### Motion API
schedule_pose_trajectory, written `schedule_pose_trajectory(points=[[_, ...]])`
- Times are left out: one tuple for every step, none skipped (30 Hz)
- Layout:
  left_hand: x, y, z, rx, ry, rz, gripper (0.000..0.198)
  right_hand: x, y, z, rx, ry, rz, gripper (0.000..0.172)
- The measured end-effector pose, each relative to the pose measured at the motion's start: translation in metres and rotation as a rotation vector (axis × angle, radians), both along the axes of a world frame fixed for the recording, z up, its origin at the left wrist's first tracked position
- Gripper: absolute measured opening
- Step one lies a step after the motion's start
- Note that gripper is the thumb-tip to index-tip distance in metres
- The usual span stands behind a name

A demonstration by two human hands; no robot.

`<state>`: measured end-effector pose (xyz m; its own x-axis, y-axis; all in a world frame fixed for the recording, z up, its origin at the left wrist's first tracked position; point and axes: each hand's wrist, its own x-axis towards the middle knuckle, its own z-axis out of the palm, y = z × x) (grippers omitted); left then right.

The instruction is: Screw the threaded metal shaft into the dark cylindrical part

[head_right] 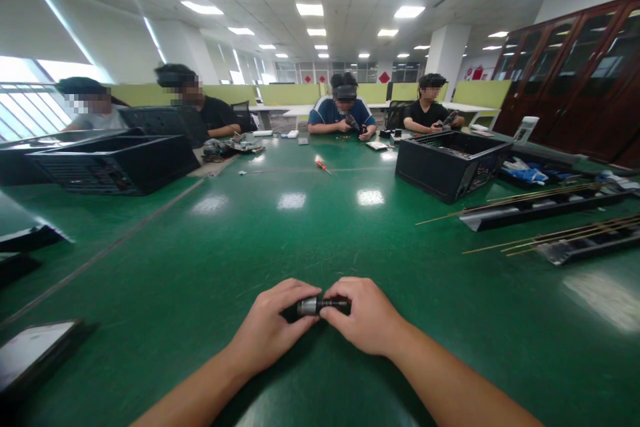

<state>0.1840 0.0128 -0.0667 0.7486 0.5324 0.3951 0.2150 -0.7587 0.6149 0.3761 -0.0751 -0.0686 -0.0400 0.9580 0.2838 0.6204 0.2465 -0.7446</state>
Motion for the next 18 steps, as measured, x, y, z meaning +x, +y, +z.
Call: schedule_pose_trajectory(points=[[0.0001, 0.0002, 0.0, -0.001, -0.002, -0.001, 0.026, 0.0, 0.0, 0.0002, 0.0, -0.003, -0.001, 0.007], [0.0002, 0.0003, 0.0, -0.001, -0.004, -0.001, 0.026, 0.0, 0.0, 0.0002, 0.001, -0.005, -0.002, 0.007], [0.0001, 0.0005, 0.0, -0.001, -0.007, 0.001, 0.026, -0.0002, 0.0, 0.0003, 0.003, -0.005, -0.002, 0.007], [0.0, 0.0007, -0.0001, 0.0, -0.012, 0.005, 0.026, -0.0004, -0.0002, 0.0003, 0.005, -0.005, -0.003, 0.007], [-0.0002, 0.0009, -0.0001, 0.001, -0.019, 0.007, 0.026, -0.0006, -0.0005, 0.0005, 0.006, -0.004, -0.004, 0.007], [-0.0004, 0.001, -0.0002, 0.001, -0.025, 0.009, 0.026, -0.0007, -0.0008, 0.0007, 0.008, -0.004, -0.007, 0.007], [-0.0007, 0.0011, -0.0001, 0.002, -0.031, 0.01, 0.026, -0.0007, -0.0012, 0.0009, 0.011, -0.006, -0.012, 0.007], [-0.001, 0.0012, 0.0, 0.004, -0.036, 0.012, 0.027, -0.0006, -0.0016, 0.0013, 0.014, -0.007, -0.019, 0.007], [-0.0013, 0.0013, 0.0002, 0.007, -0.039, 0.015, 0.027, -0.0003, -0.002, 0.0018, 0.016, -0.007, -0.024, 0.006], [-0.0015, 0.0013, 0.0004, 0.009, -0.042, 0.019, 0.027, 0.0, -0.0023, 0.0023, 0.017, -0.007, -0.027, 0.006], [-0.0018, 0.0014, 0.0007, 0.013, -0.043, 0.024, 0.027, 0.0004, -0.0024, 0.0027, 0.017, -0.006, -0.029, 0.006], [-0.002, 0.0016, 0.001, 0.016, -0.046, 0.029, 0.027, 0.0009, -0.0024, 0.0032, 0.017, -0.005, -0.03, 0.006], [-0.0023, 0.0017, 0.0012, 0.019, -0.049, 0.032, 0.027, 0.0014, -0.0022, 0.0035, 0.015, -0.005, -0.03, 0.006], [-0.0025, 0.0019, 0.0013, 0.023, -0.053, 0.034, 0.027, 0.0018, -0.002, 0.0038, 0.014, -0.005, -0.03, 0.006], [-0.0027, 0.0021, 0.0014, 0.026, -0.056, 0.034, 0.027, 0.0021, -0.0016, 0.0039, 0.013, -0.006, -0.03, 0.006], [-0.0029, 0.0023, 0.0013, 0.028, -0.056, 0.034, 0.027, 0.0024, -0.0013, 0.004, 0.012, -0.008, -0.031, 0.006], [-0.0031, 0.0025, 0.0012, 0.031, -0.057, 0.034, 0.027, 0.0026, -0.001, 0.004, 0.013, -0.011, -0.031, 0.006], [-0.0031, 0.0027, 0.001, 0.033, -0.057, 0.034, 0.027, 0.0028, -0.0008, 0.0039, 0.014, -0.014, -0.029, 0.006]])
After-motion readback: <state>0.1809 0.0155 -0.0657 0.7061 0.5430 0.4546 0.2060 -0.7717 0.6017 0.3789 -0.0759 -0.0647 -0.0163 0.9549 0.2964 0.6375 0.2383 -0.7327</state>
